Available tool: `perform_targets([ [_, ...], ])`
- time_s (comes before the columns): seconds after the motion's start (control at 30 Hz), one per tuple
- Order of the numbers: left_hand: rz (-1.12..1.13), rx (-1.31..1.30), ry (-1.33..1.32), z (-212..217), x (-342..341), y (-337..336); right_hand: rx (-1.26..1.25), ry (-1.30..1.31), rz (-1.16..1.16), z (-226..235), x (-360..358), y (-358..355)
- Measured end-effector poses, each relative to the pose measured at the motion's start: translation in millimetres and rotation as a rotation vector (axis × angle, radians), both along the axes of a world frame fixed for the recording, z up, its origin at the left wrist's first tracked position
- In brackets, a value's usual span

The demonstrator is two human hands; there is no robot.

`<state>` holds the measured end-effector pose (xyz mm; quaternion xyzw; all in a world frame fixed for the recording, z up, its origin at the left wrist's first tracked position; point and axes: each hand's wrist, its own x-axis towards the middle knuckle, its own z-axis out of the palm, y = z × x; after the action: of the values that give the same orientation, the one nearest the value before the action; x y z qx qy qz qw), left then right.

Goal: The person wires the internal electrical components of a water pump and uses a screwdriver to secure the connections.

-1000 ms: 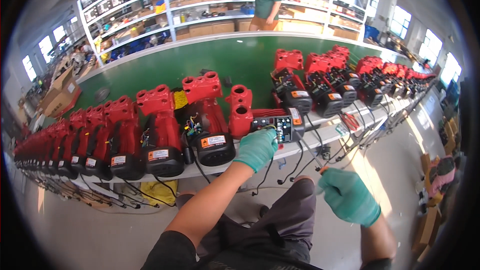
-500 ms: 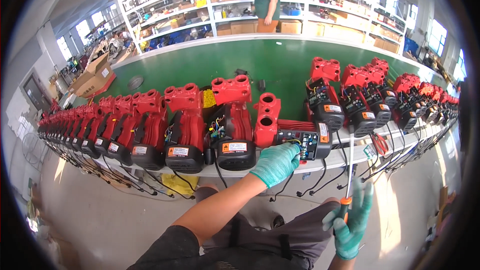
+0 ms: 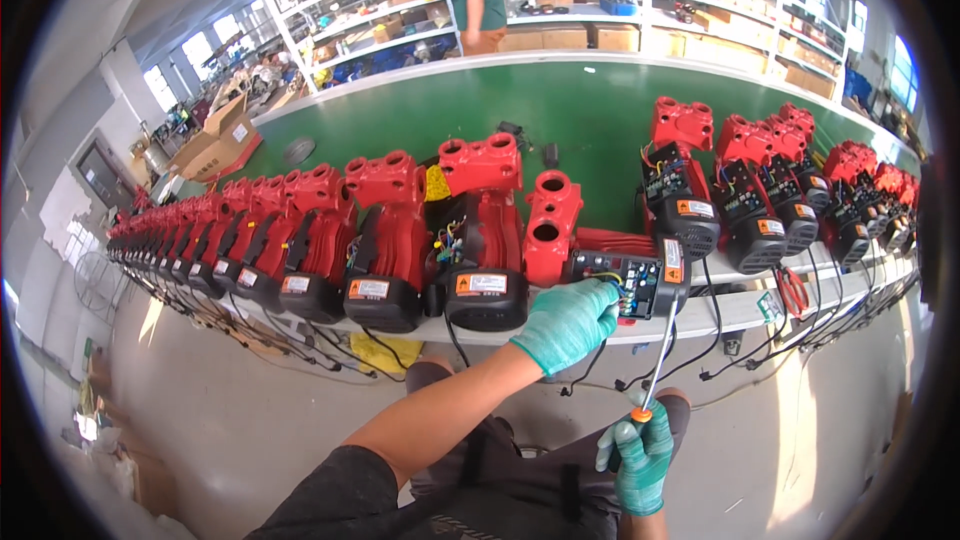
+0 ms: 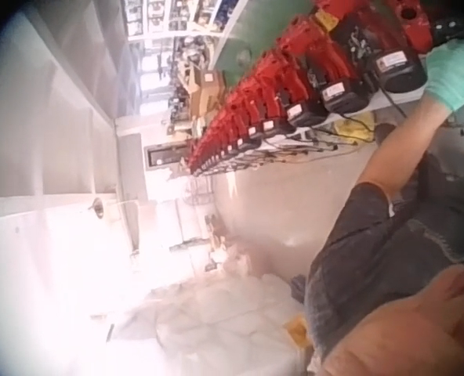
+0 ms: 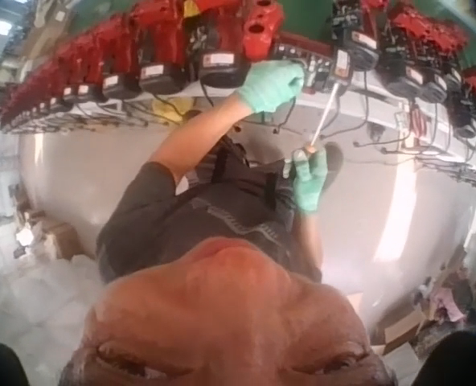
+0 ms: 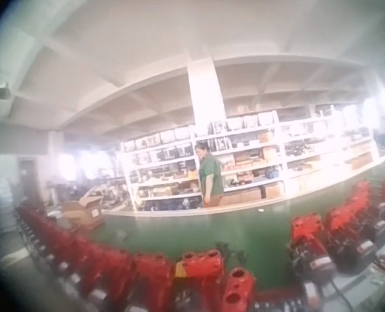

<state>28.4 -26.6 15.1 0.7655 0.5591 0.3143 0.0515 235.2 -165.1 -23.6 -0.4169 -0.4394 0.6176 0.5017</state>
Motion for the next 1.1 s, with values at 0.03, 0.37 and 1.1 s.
perform_targets([
  [0.03, -0.014, 0.022, -0.029, 0, 1, -1, 0.026, -0.017, -0.022, 2, 2, 0],
  [0.37, -0.024, 0.041, 0.028, 17, -16, 6, 0.514, -0.868, -0.192, 53, 70, -8],
  [1.1, -0.065, -0.168, 0.020, 17, -10, 14, 0.692, -1.278, -0.252, 123, 22, -5],
])
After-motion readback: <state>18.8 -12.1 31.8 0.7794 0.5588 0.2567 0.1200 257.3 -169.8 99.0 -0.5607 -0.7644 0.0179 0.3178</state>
